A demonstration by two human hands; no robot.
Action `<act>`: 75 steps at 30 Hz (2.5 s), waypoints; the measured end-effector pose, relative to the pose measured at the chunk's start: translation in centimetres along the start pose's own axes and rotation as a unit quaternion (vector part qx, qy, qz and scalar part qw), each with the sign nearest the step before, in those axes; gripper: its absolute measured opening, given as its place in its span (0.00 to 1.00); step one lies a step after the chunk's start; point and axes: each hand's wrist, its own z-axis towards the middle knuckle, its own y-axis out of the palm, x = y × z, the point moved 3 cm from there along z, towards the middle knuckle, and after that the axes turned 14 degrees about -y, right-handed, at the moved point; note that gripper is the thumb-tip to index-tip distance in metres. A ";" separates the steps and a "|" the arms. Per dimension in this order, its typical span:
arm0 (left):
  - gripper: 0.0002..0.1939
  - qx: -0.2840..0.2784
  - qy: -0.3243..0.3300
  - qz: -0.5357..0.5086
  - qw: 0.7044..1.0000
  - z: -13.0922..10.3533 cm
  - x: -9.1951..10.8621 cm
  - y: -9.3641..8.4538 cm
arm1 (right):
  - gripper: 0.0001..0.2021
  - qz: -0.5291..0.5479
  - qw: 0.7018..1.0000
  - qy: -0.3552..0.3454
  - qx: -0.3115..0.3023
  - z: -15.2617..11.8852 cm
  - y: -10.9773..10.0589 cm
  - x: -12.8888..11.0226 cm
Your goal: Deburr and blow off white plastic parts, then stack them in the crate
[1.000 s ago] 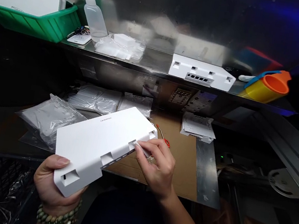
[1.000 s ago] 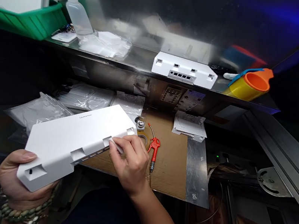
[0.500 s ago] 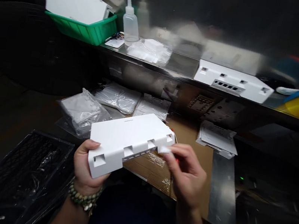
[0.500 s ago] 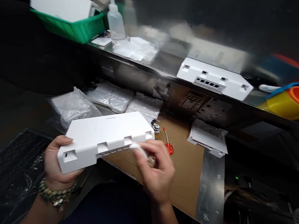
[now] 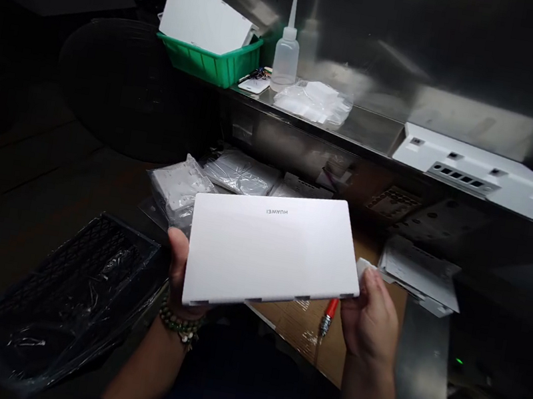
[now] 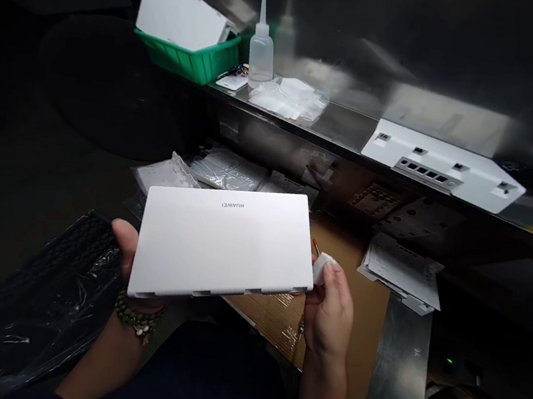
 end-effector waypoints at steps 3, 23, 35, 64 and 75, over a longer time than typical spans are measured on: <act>0.36 -0.043 -0.030 -0.013 0.999 -0.1 -0.5 -1.3 | 0.16 -0.001 0.999 0.041 -0.032 -0.5 0.7 0.0; 0.28 0.131 -0.005 0.172 0.976 1.6 1.2 -3.2 | 0.15 -0.105 0.984 -0.105 -0.098 -0.4 -1.0 -1.1; 0.07 0.004 0.189 0.491 0.850 1.2 1.4 1.6 | 0.18 -0.005 0.996 0.020 -0.083 1.3 -1.5 -2.2; 0.40 0.106 -0.059 -0.061 0.991 4.4 0.0 3.7 | 0.08 -0.368 0.840 -0.347 -0.195 -0.8 0.9 -4.4; 0.38 0.070 0.011 -0.029 0.997 4.0 -1.0 5.4 | 0.10 -0.283 0.782 -0.379 -0.406 -7.2 8.5 -4.0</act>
